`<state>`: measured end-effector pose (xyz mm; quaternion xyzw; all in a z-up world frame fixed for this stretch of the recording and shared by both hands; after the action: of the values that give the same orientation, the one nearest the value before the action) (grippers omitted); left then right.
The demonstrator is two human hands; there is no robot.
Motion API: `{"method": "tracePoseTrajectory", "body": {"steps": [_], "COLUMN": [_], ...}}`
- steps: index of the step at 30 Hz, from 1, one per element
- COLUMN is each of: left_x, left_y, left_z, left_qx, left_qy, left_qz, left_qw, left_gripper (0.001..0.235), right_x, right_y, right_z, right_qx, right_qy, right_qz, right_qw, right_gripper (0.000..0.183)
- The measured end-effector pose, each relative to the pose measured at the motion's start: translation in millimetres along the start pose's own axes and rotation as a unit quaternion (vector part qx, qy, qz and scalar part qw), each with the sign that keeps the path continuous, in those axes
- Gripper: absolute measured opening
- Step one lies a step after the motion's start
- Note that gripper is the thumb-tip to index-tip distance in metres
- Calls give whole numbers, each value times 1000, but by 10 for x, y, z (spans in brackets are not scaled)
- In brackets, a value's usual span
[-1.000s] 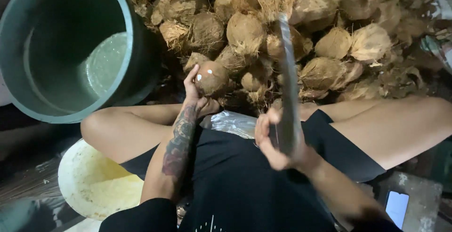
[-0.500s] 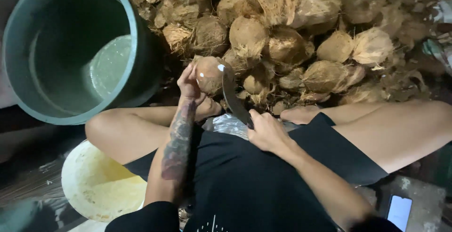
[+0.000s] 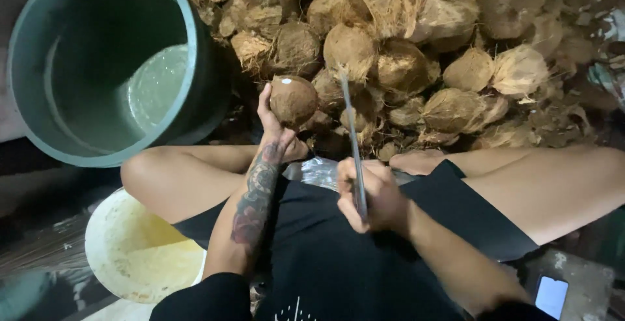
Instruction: The person sits cross-legged on the floor and uses a machete to strike the top of a coconut, creating holes to drain the water into a nearby bucket. They repeat this process with a second coconut.
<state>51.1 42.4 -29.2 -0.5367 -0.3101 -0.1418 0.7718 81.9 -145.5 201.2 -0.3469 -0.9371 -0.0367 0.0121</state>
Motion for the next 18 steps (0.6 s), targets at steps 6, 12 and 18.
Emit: {"method": "tracePoseTrajectory", "body": {"steps": [6,12,18], "left_x": [-5,403,349], "left_y": [103,-420,-173], "left_z": [-50,76,131], "left_qx": [-3,18,-51], "left_qy": [12,-46,-65], "left_qz": [-29,-71,-117], "left_qw": [1000,996,990], "left_gripper": [71,69,68], "right_x": [-178,-341,-364], "right_y": [-344,-563,-183], "right_z": [1439,1402,550], "right_qx": [258,418,326], "right_qy": [-338,-145,-123], "right_qz": [-143,-14,50], "right_qw": [894,897,936], "right_gripper": [11,12,13]}}
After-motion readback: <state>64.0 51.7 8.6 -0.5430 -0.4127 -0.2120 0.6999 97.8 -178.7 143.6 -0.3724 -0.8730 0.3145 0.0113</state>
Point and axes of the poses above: each hand's wrist, its own y-axis towards the middle knuckle, its own x-axis out of the palm, z = x × y, the point moved 9 cm from there along y, towards the middle knuckle, and after that the axes turned 10 degrees about -y, right-handed, at the moved point
